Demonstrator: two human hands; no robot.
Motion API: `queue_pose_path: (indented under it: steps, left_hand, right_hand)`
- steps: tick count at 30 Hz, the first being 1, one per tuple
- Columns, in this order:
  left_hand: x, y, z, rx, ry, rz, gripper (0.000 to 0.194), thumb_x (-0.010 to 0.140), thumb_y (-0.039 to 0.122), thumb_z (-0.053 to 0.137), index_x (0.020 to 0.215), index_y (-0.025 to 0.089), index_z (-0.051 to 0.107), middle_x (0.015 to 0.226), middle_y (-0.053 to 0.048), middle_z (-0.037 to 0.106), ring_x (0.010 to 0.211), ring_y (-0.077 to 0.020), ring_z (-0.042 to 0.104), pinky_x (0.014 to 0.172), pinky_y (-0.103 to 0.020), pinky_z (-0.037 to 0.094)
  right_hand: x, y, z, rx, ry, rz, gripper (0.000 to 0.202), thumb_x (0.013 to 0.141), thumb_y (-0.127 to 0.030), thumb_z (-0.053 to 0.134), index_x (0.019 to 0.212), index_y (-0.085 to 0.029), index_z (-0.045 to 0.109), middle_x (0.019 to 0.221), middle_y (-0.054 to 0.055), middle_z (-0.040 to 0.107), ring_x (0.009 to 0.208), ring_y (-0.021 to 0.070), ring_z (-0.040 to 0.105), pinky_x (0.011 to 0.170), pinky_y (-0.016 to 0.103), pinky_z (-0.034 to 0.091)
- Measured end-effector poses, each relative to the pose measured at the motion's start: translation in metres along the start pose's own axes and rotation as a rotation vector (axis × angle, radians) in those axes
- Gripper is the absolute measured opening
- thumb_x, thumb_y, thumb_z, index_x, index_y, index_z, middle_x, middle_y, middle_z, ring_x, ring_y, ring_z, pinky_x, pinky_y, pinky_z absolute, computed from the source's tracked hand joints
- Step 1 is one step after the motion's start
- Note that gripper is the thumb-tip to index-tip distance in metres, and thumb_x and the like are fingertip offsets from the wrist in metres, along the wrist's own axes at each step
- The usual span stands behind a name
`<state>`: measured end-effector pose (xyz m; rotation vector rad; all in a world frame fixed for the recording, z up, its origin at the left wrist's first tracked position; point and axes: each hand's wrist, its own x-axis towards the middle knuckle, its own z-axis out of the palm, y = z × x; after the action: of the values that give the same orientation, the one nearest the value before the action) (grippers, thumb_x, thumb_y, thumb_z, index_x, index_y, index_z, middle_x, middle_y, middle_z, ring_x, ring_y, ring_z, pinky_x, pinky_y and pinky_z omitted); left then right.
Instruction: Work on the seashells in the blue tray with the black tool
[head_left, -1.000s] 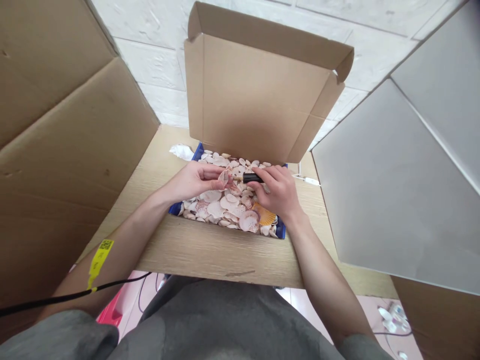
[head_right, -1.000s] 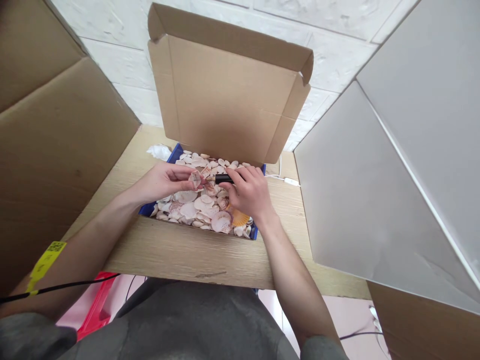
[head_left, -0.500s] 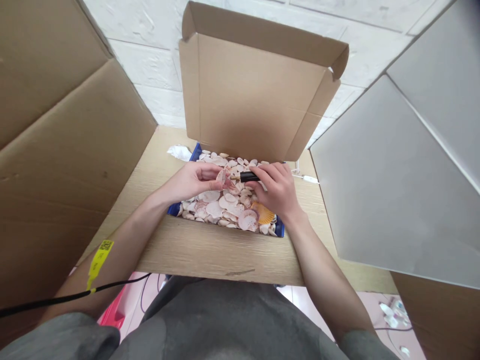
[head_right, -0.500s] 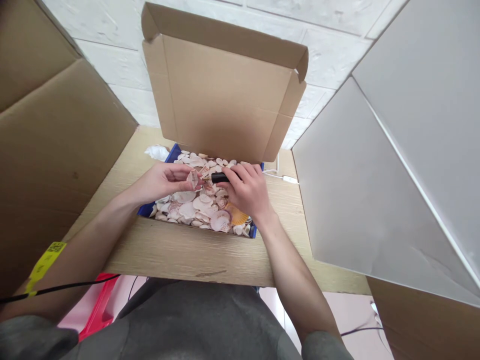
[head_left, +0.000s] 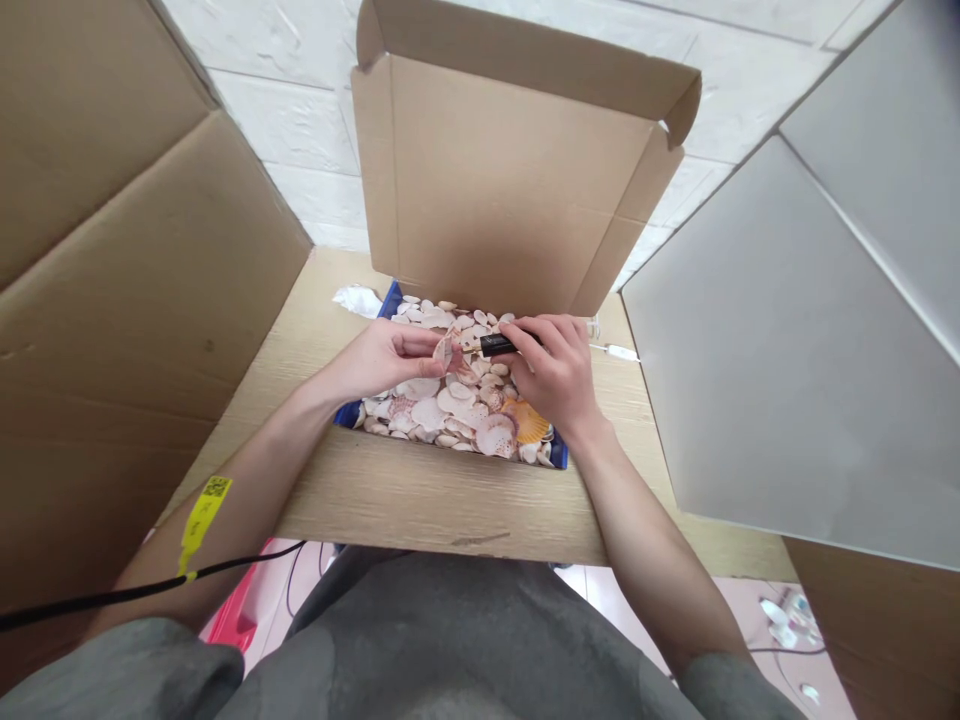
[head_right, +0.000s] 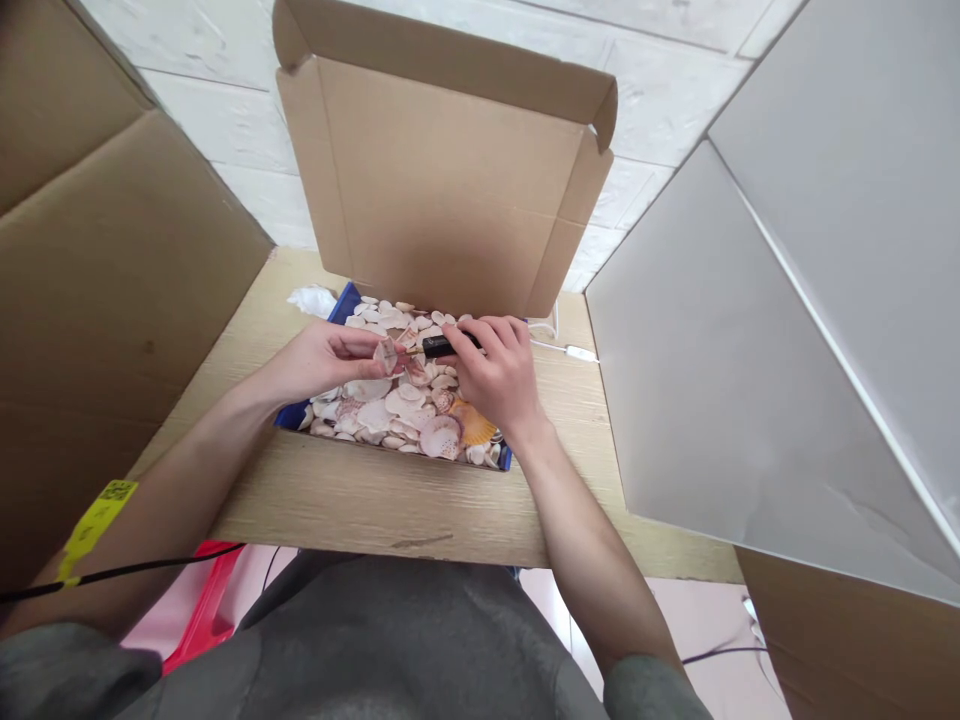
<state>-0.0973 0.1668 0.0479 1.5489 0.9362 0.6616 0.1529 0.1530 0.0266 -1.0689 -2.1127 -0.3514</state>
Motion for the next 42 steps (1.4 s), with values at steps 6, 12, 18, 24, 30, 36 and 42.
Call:
queue_pose_path:
  steps: [6, 12, 18, 24, 30, 36, 42]
  left_hand:
    - [-0.0003, -0.0012, 0.0009, -0.07, 0.096, -0.003, 0.041, 0.074, 0.034, 0.079, 0.11, 0.016, 0.073, 0.106, -0.008, 0.075, 0.101, -0.0256, 0.071, 0.093, -0.037, 0.057]
    - [0.0012, -0.0029, 0.003, -0.054, 0.072, -0.006, 0.037, 0.073, 0.03, 0.08, 0.106, 0.016, 0.074, 0.104, -0.006, 0.076, 0.097, -0.0226, 0.072, 0.089, -0.033, 0.058]
    - [0.0018, -0.0021, 0.0065, -0.081, 0.046, -0.022, 0.037, 0.07, 0.025, 0.081, 0.106, 0.017, 0.073, 0.101, -0.004, 0.077, 0.094, -0.0214, 0.073, 0.088, -0.033, 0.059]
    - [0.0024, -0.0011, 0.0089, -0.132, 0.031, -0.029, 0.038, 0.069, 0.023, 0.081, 0.105, 0.016, 0.073, 0.097, -0.004, 0.077, 0.092, -0.021, 0.074, 0.088, -0.034, 0.059]
    - [0.0018, 0.0007, 0.0089, -0.104, 0.047, -0.001, 0.045, 0.069, 0.024, 0.081, 0.111, 0.014, 0.071, 0.104, -0.006, 0.076, 0.096, -0.022, 0.072, 0.09, -0.035, 0.058]
    - [-0.0001, 0.0019, 0.0063, -0.014, 0.007, 0.047, 0.038, 0.082, 0.032, 0.071, 0.118, 0.017, 0.069, 0.11, -0.006, 0.074, 0.102, -0.0204, 0.069, 0.093, -0.032, 0.054]
    - [0.0009, -0.001, 0.005, 0.059, -0.004, 0.097, 0.03, 0.088, 0.036, 0.064, 0.111, 0.018, 0.072, 0.108, -0.006, 0.073, 0.101, -0.0197, 0.068, 0.091, -0.03, 0.053]
  right_hand:
    - [-0.0019, -0.0021, 0.0008, 0.014, -0.151, 0.026, 0.035, 0.092, -0.044, 0.052, 0.11, -0.017, 0.065, 0.091, 0.007, 0.071, 0.084, 0.0184, 0.061, 0.073, 0.032, 0.043]
    - [-0.0038, -0.0065, 0.0001, 0.012, -0.197, 0.021, 0.036, 0.094, -0.046, 0.048, 0.103, -0.017, 0.067, 0.081, 0.004, 0.07, 0.074, 0.0155, 0.062, 0.064, 0.028, 0.041]
    - [-0.0014, -0.0053, 0.0026, 0.039, -0.208, -0.052, 0.037, 0.094, -0.047, 0.049, 0.106, -0.016, 0.066, 0.09, 0.007, 0.071, 0.083, 0.0182, 0.061, 0.077, 0.031, 0.044]
    - [-0.0018, -0.0043, 0.004, 0.066, -0.194, -0.114, 0.038, 0.093, -0.045, 0.051, 0.115, -0.016, 0.063, 0.096, 0.008, 0.071, 0.089, 0.0195, 0.059, 0.081, 0.034, 0.045]
    - [-0.0027, -0.0028, 0.0051, 0.07, -0.188, -0.113, 0.039, 0.093, -0.043, 0.052, 0.119, -0.014, 0.061, 0.099, 0.01, 0.07, 0.092, 0.0198, 0.06, 0.082, 0.034, 0.046]
    - [-0.0028, -0.0034, 0.0048, 0.059, -0.192, -0.074, 0.039, 0.093, -0.045, 0.051, 0.118, -0.017, 0.061, 0.1, 0.009, 0.07, 0.09, 0.0187, 0.061, 0.083, 0.033, 0.047]
    - [-0.0016, -0.0032, 0.0045, 0.059, -0.185, -0.054, 0.036, 0.093, -0.044, 0.051, 0.116, -0.018, 0.062, 0.099, 0.007, 0.07, 0.09, 0.0187, 0.06, 0.081, 0.033, 0.044]
